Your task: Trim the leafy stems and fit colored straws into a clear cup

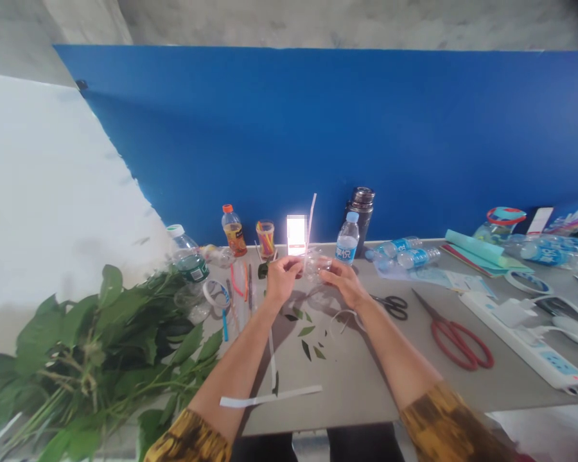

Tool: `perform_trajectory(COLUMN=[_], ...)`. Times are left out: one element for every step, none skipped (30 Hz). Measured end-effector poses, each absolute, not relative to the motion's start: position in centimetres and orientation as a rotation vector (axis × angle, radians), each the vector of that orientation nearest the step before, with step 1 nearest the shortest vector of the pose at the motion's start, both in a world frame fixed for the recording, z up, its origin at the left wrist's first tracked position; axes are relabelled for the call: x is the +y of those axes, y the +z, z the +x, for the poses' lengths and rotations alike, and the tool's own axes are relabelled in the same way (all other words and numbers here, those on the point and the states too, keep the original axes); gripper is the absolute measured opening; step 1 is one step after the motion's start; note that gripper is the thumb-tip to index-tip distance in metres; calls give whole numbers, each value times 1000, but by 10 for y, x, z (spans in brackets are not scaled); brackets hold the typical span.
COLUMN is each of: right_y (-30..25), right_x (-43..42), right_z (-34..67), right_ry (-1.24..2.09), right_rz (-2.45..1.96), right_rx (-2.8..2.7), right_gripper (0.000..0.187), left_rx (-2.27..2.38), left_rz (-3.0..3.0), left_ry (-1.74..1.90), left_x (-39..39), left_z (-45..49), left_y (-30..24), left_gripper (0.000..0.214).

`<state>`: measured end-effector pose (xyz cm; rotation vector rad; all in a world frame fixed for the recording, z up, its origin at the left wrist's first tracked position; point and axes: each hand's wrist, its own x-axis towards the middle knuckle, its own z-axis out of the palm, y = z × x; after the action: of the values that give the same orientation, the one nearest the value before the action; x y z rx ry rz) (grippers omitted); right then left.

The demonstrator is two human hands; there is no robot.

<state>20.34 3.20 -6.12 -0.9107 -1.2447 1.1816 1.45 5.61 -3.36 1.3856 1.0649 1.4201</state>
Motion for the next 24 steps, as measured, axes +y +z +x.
perform_trajectory(right_y=[-61,-61,-60,-61,-61,-61,-62,-62,-63,-63,-64,-64,-64,-64,-64,-65,-65,-66,-67,-68,-68,-69,-69,-70], right_x=[32,32,32,32,32,32,32,32,32,33,33,33,33,33,34,34,35,35,36,36,37,37,37,37], right_z=[204,204,204,204,204,204,204,204,204,204,203,203,202,201,201,200,200,200,200,200,200,200,200,200], right_ry=[1184,1186,1185,1184,1182,1179,1175,1171,1169,1168,1165,1162,1156,1150,1143,1136,1131,1127,1122,1117,1112,1108,1104,1102], right_rz=[-909,-906,-903,-900,-899,-900,-900,-898,-896,-895,-895,-898,-903,-911,-921,-932,-943,-954,-963,-968,-970,-970,-971,-971], right_rx=[-1242,-1242,-1243,-1245,-1247,-1245,-1243,-1242,-1243,-1244,-1244,-1243,-1238,-1231,-1225,-1217,-1208,-1196,-1184,-1174,-1168,-1168,-1173,-1180], right_gripper=[50,50,50,50,51,50,50,50,49,49,49,49,50,50,51,52,54,57,60,62,64,64,62,60], left_rx=[1072,1082,1091,1100,1108,1116,1124,1135,1145,1154,1162,1168,1174,1177,1175,1170,1164,1159,1159,1163,1169,1174,1176,1173], left_rz=[1377,1377,1388,1407,1430,1450,1464,1470,1470,1467,1466,1464,1462,1464,1469,1479,1496,1522,1554,1586,1613,1632,1636,1625], left_ry=[1424,1425,1422,1415,1407,1399,1392,1387,1384,1382,1381,1382,1389,1399,1413,1431,1447,1460,1466,1466,1459,1451,1446,1448], left_x=[56,56,56,55,54,54,53,52,52,52,52,53,54,55,57,58,59,59,60,60,59,59,58,58], left_z=[14,14,14,14,14,15,16,17,18,18,19,20,20,20,20,20,20,20,20,20,20,21,21,22], left_y=[-33,-33,-33,-33,-33,-33,-33,-34,-35,-36,-37,-38,-40,-41,-43,-45,-46,-48,-49,-50,-51,-52,-52,-52], left_gripper=[11,10,10,9,8,8,8,9,9,9,9,10,11,13,15,18,20,21,21,22,21,21,20,19])
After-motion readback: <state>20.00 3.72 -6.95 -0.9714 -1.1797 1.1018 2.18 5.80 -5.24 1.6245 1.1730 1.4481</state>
